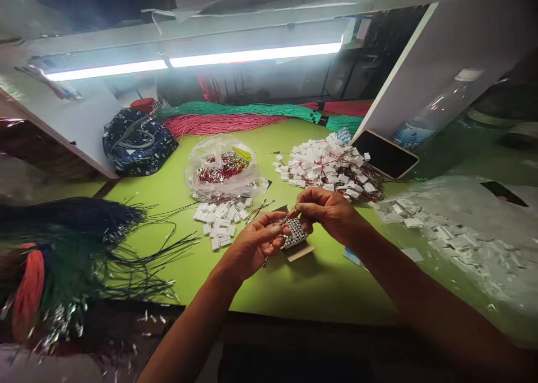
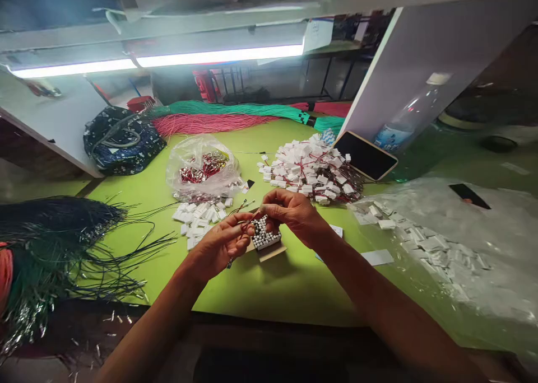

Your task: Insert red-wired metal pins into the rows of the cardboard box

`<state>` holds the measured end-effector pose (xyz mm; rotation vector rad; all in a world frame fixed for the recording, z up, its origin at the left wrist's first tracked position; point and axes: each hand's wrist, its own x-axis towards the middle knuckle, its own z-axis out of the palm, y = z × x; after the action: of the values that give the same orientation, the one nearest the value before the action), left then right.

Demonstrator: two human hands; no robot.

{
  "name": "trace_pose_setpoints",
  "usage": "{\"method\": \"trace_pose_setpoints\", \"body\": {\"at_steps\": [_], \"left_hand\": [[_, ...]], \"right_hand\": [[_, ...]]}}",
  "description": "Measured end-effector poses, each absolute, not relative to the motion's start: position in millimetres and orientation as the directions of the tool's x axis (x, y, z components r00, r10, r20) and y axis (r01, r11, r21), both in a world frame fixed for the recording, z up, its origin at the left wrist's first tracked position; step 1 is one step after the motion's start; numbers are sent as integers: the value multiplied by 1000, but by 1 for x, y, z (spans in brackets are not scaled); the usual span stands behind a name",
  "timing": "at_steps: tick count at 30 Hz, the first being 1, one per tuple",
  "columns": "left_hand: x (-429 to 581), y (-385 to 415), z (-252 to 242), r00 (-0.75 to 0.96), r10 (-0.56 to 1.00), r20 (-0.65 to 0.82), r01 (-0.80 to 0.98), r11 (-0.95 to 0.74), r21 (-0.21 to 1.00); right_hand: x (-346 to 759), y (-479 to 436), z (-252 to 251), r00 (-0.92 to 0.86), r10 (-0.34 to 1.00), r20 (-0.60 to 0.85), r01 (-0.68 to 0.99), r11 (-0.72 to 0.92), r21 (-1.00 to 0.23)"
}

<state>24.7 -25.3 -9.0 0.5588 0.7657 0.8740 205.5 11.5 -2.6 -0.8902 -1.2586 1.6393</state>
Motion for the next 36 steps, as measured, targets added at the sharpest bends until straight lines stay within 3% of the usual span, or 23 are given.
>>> {"method": "trace_pose_setpoints", "body": {"at_steps": [6,16,24,36], "left_hand": [[25,-27,-15,325,910,-257,-361,370,856],[23,-27,-13,275,934,-229,-237,297,925],[21,-26,-9,223,951,-216,-70,236,969],[22,-26,-17,222,966,-135,84,119,989]], "right_hand": [[199,12,-7,-322,940,-108,-291,-207,-934],[191,2,-1,-203,979,-19,-291,-78,-954],[189,-3,3,-234,968,90,-165,52,-985],[188,-7,4,-329,936,123,-40,116,-992]]}}
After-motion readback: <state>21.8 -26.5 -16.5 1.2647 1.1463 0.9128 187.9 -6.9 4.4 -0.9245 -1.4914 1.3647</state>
